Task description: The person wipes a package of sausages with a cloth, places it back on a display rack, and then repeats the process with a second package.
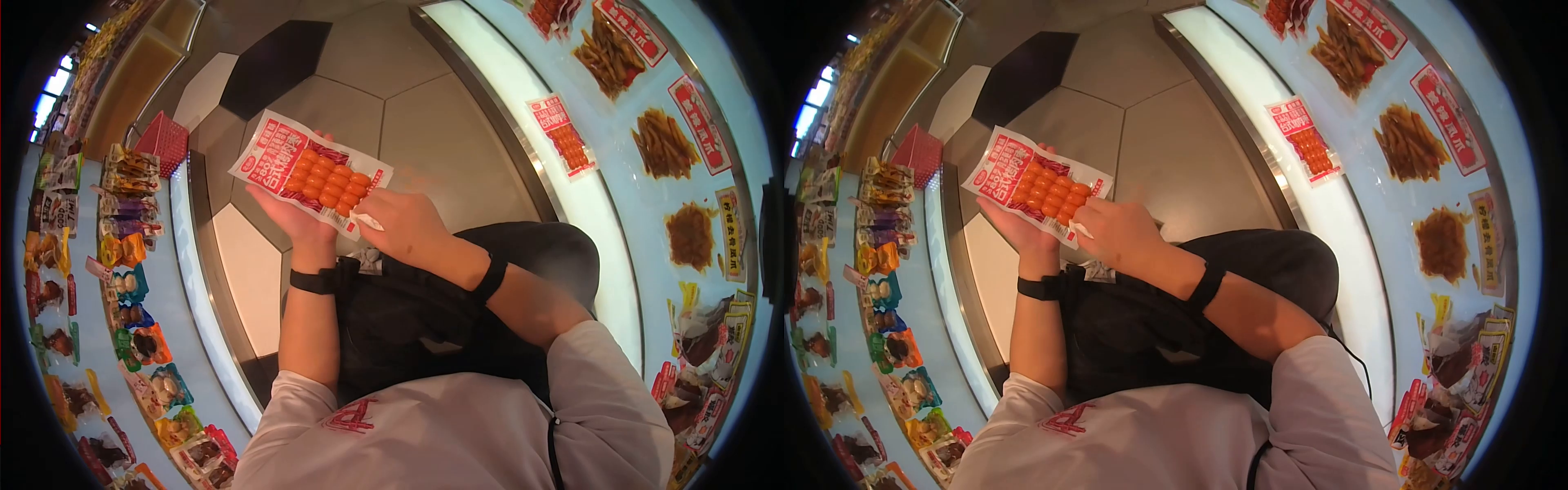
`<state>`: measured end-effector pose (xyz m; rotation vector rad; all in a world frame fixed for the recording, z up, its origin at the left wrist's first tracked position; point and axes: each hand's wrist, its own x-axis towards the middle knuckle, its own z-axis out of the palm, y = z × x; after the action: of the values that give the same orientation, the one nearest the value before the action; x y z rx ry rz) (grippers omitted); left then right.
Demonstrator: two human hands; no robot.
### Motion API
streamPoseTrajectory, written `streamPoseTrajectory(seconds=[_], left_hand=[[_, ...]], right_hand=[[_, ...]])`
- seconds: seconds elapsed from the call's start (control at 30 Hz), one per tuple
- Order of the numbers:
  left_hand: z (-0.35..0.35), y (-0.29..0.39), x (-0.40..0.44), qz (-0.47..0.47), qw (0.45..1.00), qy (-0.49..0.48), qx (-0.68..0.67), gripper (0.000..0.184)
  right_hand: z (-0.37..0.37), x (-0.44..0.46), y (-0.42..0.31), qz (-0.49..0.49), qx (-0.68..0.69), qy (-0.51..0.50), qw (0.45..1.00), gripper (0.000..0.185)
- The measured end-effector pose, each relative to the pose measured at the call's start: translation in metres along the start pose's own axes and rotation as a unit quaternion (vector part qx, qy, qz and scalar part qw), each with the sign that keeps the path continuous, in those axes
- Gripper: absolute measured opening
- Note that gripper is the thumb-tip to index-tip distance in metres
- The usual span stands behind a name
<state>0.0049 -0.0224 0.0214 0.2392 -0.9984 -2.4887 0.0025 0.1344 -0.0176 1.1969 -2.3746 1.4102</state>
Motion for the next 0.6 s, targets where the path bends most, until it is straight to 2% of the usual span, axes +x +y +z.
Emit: streamPoseTrajectory(seconds=[0.1,0.2,0.23,0.33,0.37,0.47,0.57,0.6], left_hand=[[0.001,-0.001,-0.002,0.013,1.0,0.003,0.007,0.09],[0.0,-0.001,-0.004,0.016,1.0,0.001,0.016,0.091],[0.001,-0.001,-0.004,0.016,1.0,-0.003,0.017,0.091],[0.007,-0.004,-0.005,0.021,1.0,-0.006,0.021,0.092],[0.005,-0.004,-0.004,0.023,0.999,-0.015,0.025,0.092],[-0.001,-0.003,-0.004,0.023,0.998,-0.029,0.04,0.093],[0.005,-0.003,-0.008,0.022,0.998,-0.032,0.054,0.094],[0.006,-0.007,-0.009,0.017,0.997,-0.04,0.063,0.095]], right_hand=[[0.005,-0.002,-0.004,0.042,0.0,-0.003,0.999,0.016],[0.0,0.011,0.014,0.131,-0.041,0.11,0.984,0.016],[-0.002,0.012,0.014,0.143,-0.04,0.097,0.984,0.017],[0.007,-0.002,0.002,0.082,0.001,0.057,0.995,0.017],[0.012,-0.005,0.001,0.053,0.015,0.004,0.998,0.018],[0.008,0.002,0.004,0.105,0.005,0.055,0.993,0.02],[-0.005,0.015,0.023,0.197,0.028,0.088,0.976,0.023],[-0.009,0.015,0.024,0.211,0.046,0.069,0.974,0.024]])
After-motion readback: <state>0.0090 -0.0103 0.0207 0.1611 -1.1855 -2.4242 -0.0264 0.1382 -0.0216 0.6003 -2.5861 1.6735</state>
